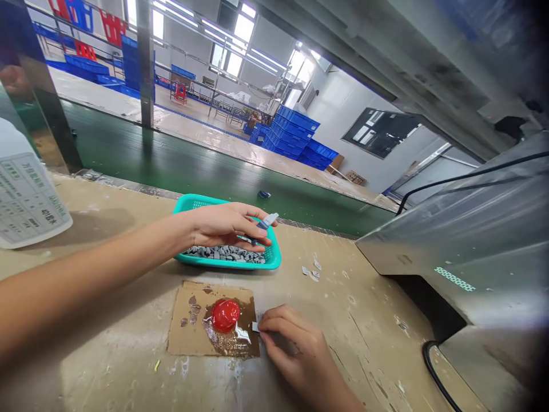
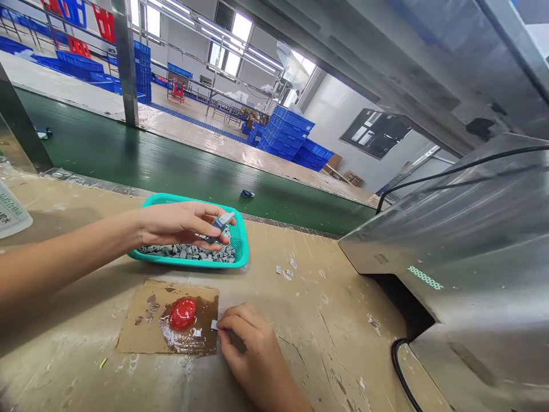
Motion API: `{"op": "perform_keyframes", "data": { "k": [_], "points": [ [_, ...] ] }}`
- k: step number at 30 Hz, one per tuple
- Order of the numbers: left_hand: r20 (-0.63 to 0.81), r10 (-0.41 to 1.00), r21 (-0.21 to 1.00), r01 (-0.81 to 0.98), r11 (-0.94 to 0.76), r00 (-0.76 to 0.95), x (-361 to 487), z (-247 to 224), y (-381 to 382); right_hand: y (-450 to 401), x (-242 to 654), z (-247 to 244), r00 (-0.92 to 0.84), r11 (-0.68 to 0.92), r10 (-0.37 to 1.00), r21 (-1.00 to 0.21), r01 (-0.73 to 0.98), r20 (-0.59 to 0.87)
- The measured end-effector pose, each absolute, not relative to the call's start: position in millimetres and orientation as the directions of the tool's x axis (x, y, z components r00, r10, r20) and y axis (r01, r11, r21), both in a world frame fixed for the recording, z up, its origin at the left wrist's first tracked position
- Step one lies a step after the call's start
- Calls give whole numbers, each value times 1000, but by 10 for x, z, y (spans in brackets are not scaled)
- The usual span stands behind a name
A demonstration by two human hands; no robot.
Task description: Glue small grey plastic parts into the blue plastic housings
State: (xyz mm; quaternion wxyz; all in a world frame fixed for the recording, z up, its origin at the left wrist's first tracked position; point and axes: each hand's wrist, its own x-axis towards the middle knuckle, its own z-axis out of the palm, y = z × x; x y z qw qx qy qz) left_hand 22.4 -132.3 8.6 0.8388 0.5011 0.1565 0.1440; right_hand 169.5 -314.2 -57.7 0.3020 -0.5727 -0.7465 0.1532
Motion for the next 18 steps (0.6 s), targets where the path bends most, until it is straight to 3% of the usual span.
{"op": "perform_keyframes", "data": {
  "k": [6, 12, 18],
  "points": [
    [-126, 441, 913, -70, 403, 889, 220, 93, -1336, -3151, 1708, -584, -182, 317, 941, -549, 773, 287],
    [-150, 428, 892, -65, 448, 891, 257, 85, -1371, -3134, 1715, -581, -203, 329, 938, -534, 779, 282],
    [-168, 501, 830, -153, 537, 849, 286, 107, -1397, -3126, 1722, -546, -217, 352, 929, -536, 767, 299]
  ]
}}
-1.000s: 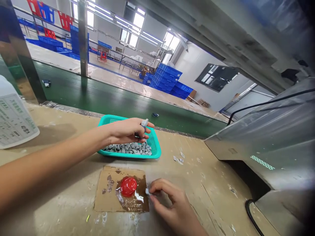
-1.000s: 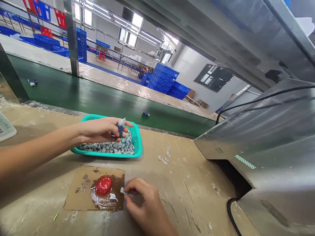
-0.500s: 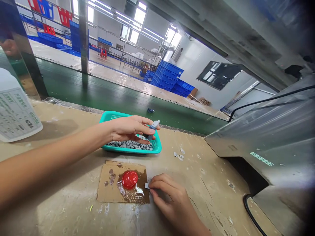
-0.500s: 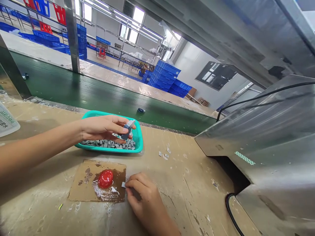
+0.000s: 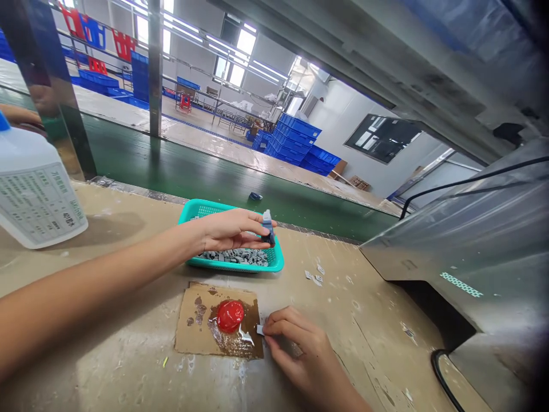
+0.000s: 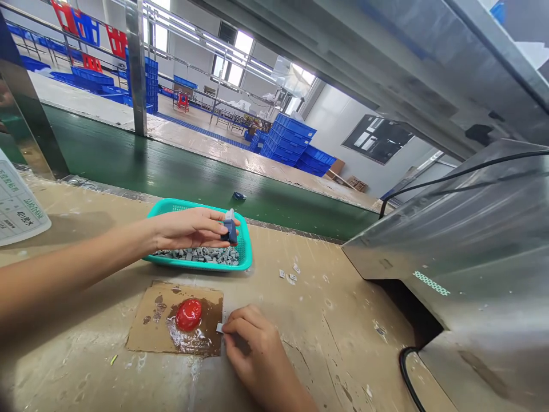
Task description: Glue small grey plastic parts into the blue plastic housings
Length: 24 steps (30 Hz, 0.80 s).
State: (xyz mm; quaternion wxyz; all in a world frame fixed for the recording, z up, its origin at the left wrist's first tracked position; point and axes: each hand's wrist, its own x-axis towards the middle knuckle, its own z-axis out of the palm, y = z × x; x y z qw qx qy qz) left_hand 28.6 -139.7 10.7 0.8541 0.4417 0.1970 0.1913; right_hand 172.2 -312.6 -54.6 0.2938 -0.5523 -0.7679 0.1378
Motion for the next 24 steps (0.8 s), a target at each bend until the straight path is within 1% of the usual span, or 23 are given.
{"op": "perform_keyframes", "data": {
  "k": [3, 7, 13, 15, 17, 18, 21, 24],
  "points": [
    [-173, 473, 822, -138, 553, 864, 288, 103, -1399, -3128, 1705, -442, -199, 371, 914, -526, 765, 354],
    [-165, 450, 841, -114, 530, 878, 291, 89, -1406, -3124, 1681, -300, -155, 360, 900, -496, 790, 407],
    [-139, 458, 847, -134, 514, 878, 289, 87, -1422, -3102, 1669, -275, -121, 339, 907, -529, 778, 404],
    [-126, 444, 842, -141, 521, 887, 292, 74, -1416, -3097, 1656, -281, -147, 351, 913, -548, 759, 380],
    [-113, 431, 838, -147, 525, 895, 300, 53, -1408, -3088, 1649, -266, -154, 343, 924, -578, 741, 350],
    [-104, 429, 840, -152, 520, 897, 307, 40, -1405, -3080, 1652, -248, -129, 325, 929, -600, 731, 347],
    [-83, 445, 865, -157, 477, 892, 330, -1, -1410, -3010, 1704, -157, -10, 293, 926, -699, 653, 379],
    [-62, 443, 889, -153, 432, 894, 346, -30, -1437, -2863, 1814, -58, 116, 303, 902, -803, 513, 415]
  ]
}}
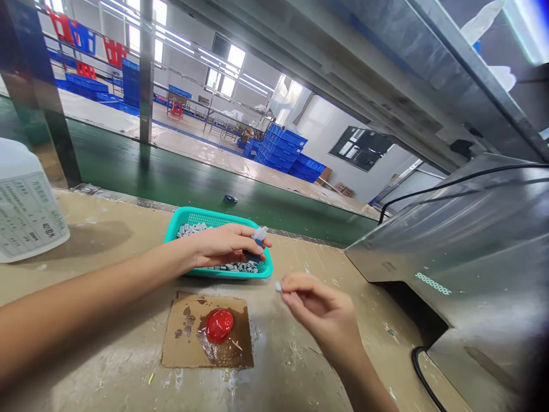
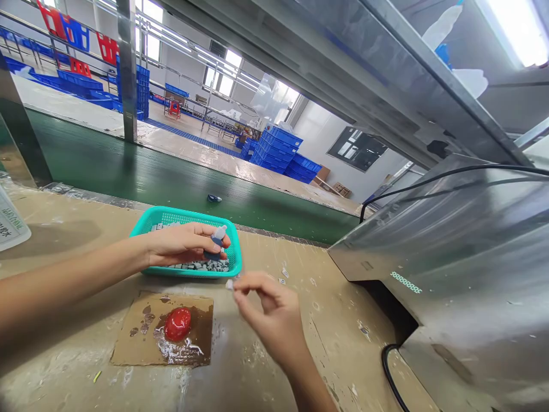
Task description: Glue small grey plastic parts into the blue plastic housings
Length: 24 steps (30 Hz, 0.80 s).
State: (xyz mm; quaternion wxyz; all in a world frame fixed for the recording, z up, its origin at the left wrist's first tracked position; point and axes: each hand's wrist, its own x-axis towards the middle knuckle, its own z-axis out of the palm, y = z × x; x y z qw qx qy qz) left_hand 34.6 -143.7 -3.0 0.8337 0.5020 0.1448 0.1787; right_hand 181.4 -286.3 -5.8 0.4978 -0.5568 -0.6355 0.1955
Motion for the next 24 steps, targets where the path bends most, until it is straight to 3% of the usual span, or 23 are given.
{"op": "perform_keyframes", "data": {
  "k": [4, 7, 12, 17, 24],
  "points": [
    [-26, 412, 904, -154, 399, 911, 340, -33, -1485, -2638, 1950, 31, 351, 262, 876, -937, 231, 331],
    [-58, 448, 903, -145, 405, 892, 340, -30, -1518, -2530, 1967, 41, 385, 248, 881, -962, 116, 274],
    [3, 495, 901, -218, 376, 869, 376, -24, -1552, -2459, 1896, -49, 386, 233, 879, -959, 162, 279],
    [2, 546, 949, -174, 264, 838, 393, -46, -1531, -2466, 1806, -101, 380, 246, 870, -945, 217, 314],
    [47, 606, 979, -158, 132, 794, 405, -115, -1539, -2501, 1761, -115, 338, 256, 849, -876, 408, 406]
  ]
}}
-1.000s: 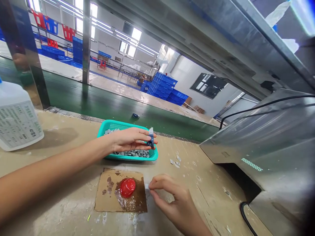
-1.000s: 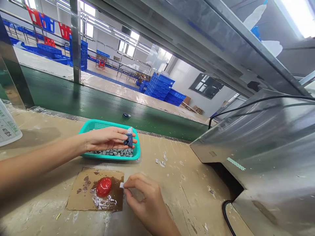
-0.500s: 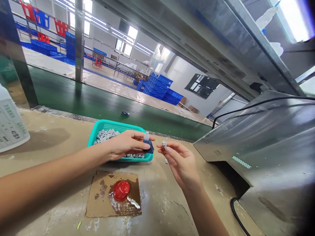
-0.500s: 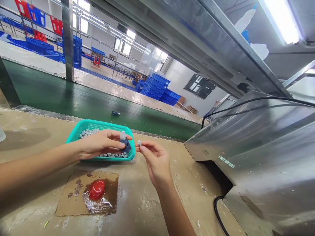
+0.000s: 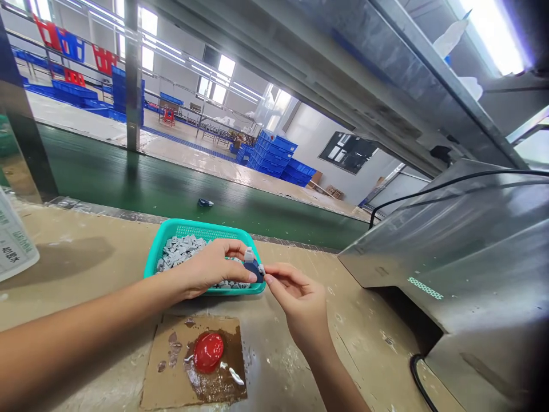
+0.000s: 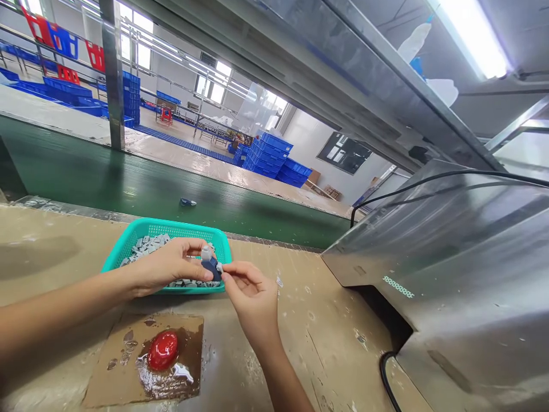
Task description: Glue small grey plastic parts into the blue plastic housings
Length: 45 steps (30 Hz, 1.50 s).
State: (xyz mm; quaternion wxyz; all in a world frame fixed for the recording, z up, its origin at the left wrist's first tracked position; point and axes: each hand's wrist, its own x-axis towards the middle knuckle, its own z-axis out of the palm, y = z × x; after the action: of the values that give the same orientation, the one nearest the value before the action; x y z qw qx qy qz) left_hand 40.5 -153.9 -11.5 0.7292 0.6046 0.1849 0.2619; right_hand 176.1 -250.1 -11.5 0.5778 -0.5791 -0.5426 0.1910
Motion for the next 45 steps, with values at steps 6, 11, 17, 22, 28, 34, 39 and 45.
{"op": "perform_keyframes", "data": {
  "k": [6, 11, 17, 22, 28, 34, 39, 45],
  "points": [
    [98, 669, 976, -203, 81, 737, 420, -56, -1636, -2560, 1750, -139, 192, 421, 778, -724, 547, 598],
    [176, 674, 899, -396, 187, 717, 433, 72, -1692, -2587, 1678, -146, 16, 461, 768, -570, 680, 640],
    [122, 749, 858, -449, 250, 651, 372, 122, -1384, -2414, 1783, -95, 77, 461, 806, -704, 541, 587],
    [159, 892, 910, -413, 34, 423, 132, 46, -812, -2105, 1944, -102, -153, 372, 888, -481, 794, 434],
    [310, 921, 950, -43, -309, 237, -117, -239, -282, -1682, 1933, -249, -346, 396, 912, -247, 884, 222],
    [397, 881, 753, 457, -473, 257, -409, -420, 139, -1549, 1919, -305, -400, 409, 911, -107, 906, 101],
    [298, 894, 490, 750, -444, 334, -515, -544, 423, -1542, 1873, -279, -388, 396, 916, -77, 915, 100],
    [298, 835, 232, 814, -533, 462, -176, -578, 518, -1726, 1989, -37, -345, 368, 928, -209, 906, 140]
  ]
}}
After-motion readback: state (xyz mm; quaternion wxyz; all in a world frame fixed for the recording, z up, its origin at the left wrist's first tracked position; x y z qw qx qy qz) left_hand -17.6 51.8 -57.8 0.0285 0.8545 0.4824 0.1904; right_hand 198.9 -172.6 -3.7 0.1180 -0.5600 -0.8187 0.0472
